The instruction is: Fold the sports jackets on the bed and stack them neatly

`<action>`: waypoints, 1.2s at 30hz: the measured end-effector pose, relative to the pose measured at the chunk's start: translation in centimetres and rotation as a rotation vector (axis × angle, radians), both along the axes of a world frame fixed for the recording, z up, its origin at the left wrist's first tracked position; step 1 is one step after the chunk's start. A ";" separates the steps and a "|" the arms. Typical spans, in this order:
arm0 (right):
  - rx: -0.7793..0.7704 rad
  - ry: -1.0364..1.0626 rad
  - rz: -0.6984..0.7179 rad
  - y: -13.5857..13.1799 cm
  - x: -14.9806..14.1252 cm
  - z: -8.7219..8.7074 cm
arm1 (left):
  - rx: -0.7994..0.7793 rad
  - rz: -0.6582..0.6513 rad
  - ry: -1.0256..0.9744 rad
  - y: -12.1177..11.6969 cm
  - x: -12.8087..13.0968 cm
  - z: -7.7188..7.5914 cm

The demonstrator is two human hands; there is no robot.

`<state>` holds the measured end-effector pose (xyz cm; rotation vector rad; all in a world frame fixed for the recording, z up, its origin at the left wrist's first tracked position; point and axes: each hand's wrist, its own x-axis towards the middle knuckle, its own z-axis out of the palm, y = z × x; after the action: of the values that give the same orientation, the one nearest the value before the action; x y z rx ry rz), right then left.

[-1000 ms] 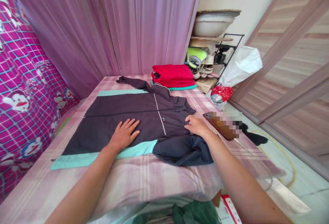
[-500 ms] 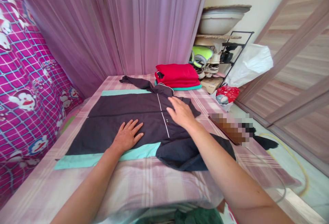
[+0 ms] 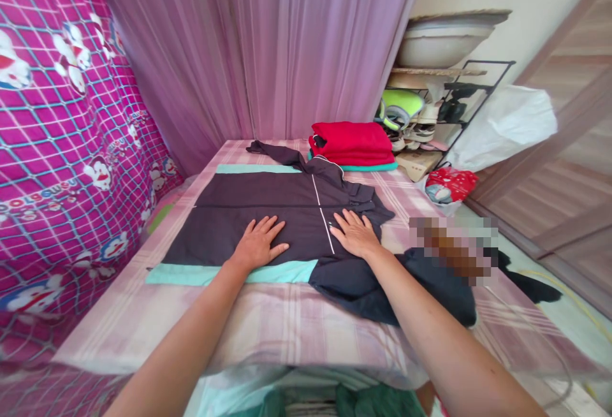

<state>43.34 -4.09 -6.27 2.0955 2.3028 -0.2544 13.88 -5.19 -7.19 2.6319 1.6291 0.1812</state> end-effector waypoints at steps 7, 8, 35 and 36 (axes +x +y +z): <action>-0.008 0.015 -0.003 0.0 0.2 -0.1 | -0.007 0.163 0.070 -1.5 -4.8 0.7; -0.022 0.041 -0.002 0.0 0.3 0.3 | 0.005 0.207 0.080 -1.9 -6.3 0.7; -0.385 0.251 0.260 -2.0 11.9 6.9 | -0.367 0.245 -0.050 -4.6 -21.6 6.2; -0.344 0.277 0.289 -1.8 11.9 6.8 | -0.372 0.233 -0.034 -4.8 -21.5 6.4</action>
<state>55.24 -5.93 0.58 1.6302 2.4457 -0.9062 -7.65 -9.98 -0.84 2.1566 1.7561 -0.0654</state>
